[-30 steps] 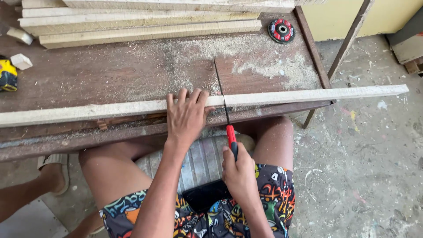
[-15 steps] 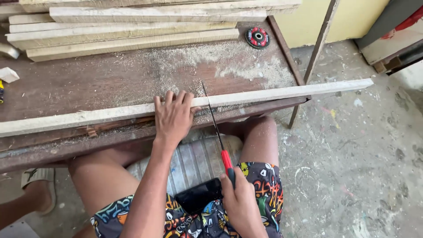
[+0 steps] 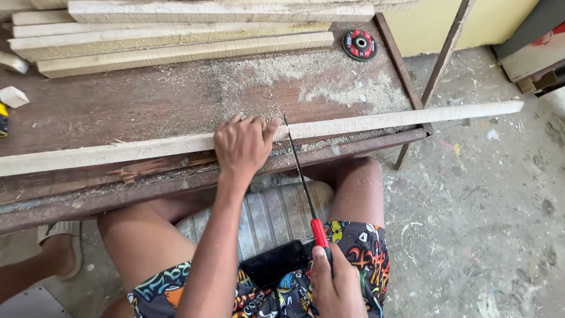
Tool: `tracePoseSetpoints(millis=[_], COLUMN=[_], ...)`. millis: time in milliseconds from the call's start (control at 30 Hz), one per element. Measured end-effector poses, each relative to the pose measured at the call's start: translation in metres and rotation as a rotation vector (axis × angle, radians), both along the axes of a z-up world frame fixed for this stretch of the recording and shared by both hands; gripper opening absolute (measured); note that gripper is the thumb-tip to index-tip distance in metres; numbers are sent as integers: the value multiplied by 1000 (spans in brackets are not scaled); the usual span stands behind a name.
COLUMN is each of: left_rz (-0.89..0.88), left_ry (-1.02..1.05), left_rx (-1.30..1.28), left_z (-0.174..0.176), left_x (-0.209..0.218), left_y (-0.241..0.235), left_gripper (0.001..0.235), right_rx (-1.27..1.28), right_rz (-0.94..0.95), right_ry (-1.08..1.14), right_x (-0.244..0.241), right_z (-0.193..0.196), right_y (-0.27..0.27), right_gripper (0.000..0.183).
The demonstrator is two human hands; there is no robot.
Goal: Sawing a thin wooden strip into two pieces using a hand saw on a workbench.
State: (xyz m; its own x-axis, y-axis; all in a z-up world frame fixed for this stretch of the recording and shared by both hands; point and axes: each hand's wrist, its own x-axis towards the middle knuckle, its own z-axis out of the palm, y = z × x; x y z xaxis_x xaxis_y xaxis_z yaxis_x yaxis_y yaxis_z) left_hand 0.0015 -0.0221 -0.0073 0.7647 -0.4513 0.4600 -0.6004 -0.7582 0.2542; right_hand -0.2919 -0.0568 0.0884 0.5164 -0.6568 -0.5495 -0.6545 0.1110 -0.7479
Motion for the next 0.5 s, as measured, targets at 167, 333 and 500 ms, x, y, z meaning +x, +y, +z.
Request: tracePoseSetpoints(millis=[167,333,500], left_rz=[123,111,92], left_ry=[11,35,-10], left_rx=[-106,-62,-37], left_z=[3,4,6], left_x=[-2,1,2], left_y=[-10,-8,-6], left_gripper=[58,55,52], right_rx=[26,-205,-194], right_rz=[5,-304,-378], right_ry=[-87,124,118], right_x=[-6,7,14], right_z=[-29,-32,-45], right_y=[-7,7,4], right_gripper=[36,41,40])
